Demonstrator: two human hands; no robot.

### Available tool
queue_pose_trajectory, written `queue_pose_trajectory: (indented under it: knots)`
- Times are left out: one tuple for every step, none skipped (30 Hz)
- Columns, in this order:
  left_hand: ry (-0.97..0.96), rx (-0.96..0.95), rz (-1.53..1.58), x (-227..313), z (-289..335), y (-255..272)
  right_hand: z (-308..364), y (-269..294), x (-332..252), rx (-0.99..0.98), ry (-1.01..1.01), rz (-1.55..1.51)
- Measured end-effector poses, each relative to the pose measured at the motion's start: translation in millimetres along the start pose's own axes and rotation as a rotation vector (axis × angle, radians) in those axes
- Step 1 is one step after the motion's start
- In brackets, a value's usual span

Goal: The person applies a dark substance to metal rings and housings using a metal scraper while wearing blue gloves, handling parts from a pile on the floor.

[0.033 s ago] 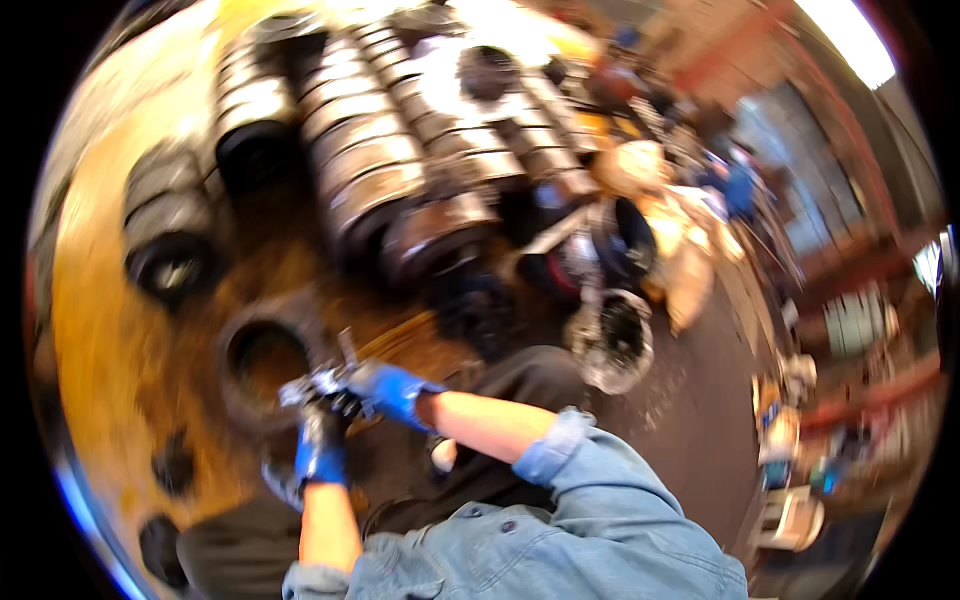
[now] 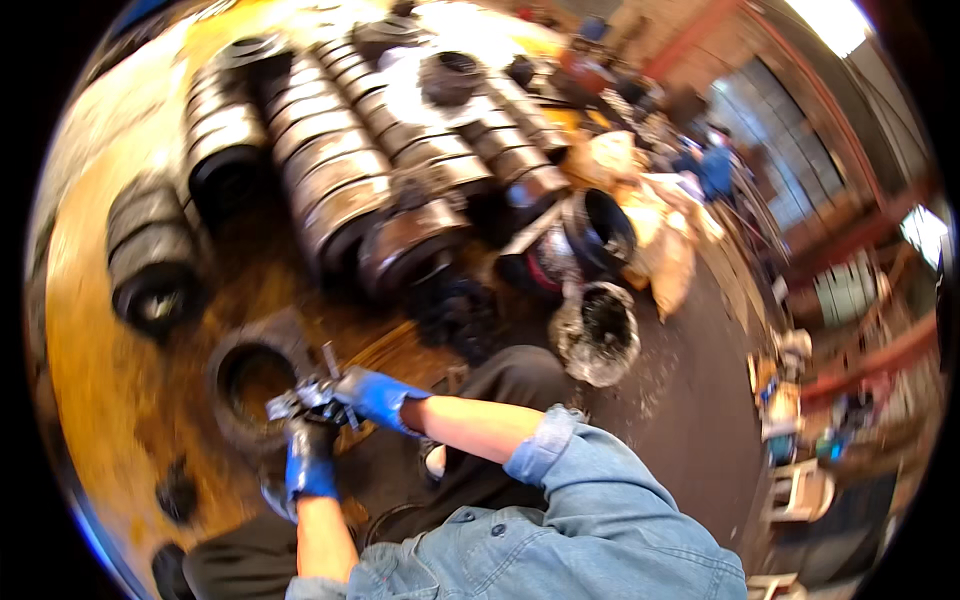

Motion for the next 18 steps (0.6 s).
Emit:
queue_pose_trajectory:
  knots:
    - [0.014, -0.016, 0.109, 9, -12, 9, 3, 13, -1, 0.210, 0.111, 0.013]
    - [0.051, -0.051, 0.227, 6, -35, 6, -17, 38, 22, 0.348, 0.171, -0.021]
    - [0.043, -0.070, 0.356, 23, -52, 17, -6, 49, -1, 0.527, 0.311, 0.205]
    - [0.050, -0.130, 0.481, 39, -68, 18, 19, 58, -38, 0.714, 0.437, 0.437]
    - [0.080, -0.263, 0.712, 62, -79, 20, 55, 77, -79, 0.619, 0.338, 0.719]
    - [-0.013, -0.014, 0.303, 79, -66, -17, 78, 79, -111, 0.457, 0.079, 0.895]
    - [-0.007, 0.000, 0.250, 87, -54, -42, 78, 81, -94, 0.539, 0.205, 1.113]
    - [-0.007, -0.010, 0.193, 87, -45, -56, 73, 75, -69, 0.611, 0.318, 1.337]
    - [-0.024, -0.014, 0.140, 95, -35, -67, 70, 68, -58, 0.633, 0.400, 1.340]
    - [-0.042, -0.047, 0.080, 98, -22, -80, 70, 61, -48, 0.651, 0.471, 1.343]
    - [-0.213, -0.096, -0.280, 103, -7, -92, 69, 54, -38, 0.667, 0.548, 1.348]
    - [-0.375, -0.150, -0.639, 97, 17, -117, 69, 49, -29, 0.684, 0.614, 1.354]
    - [-0.553, -0.191, -0.999, 98, 45, -139, 63, 42, -28, 0.693, 0.704, 1.355]
    - [-0.612, -0.195, -1.246, 112, 53, -130, 61, 38, -30, 0.815, 0.844, 1.289]
    - [-0.688, -0.181, -1.504, 127, 61, -120, 56, 33, -33, 0.842, 0.863, 1.290]
    - [-0.776, -0.157, -1.739, 142, 71, -109, 52, 29, -39, 0.869, 0.886, 1.290]
    - [-0.812, -0.157, -1.844, 157, 72, -97, 53, 25, -50, 0.892, 0.953, 1.221]
    - [-0.747, -0.150, -1.835, 156, 72, -104, 50, 25, -51, 0.843, 0.912, 1.150]
Point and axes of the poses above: each hand's wrist, its own z-axis away from the middle knuckle, its own y-axis out of the back of the hand, x = y × z, the point moved 2 cm from there along -z, towards the middle knuckle, and after that the axes turned 8 degrees about -z, right-handed, at the moved point
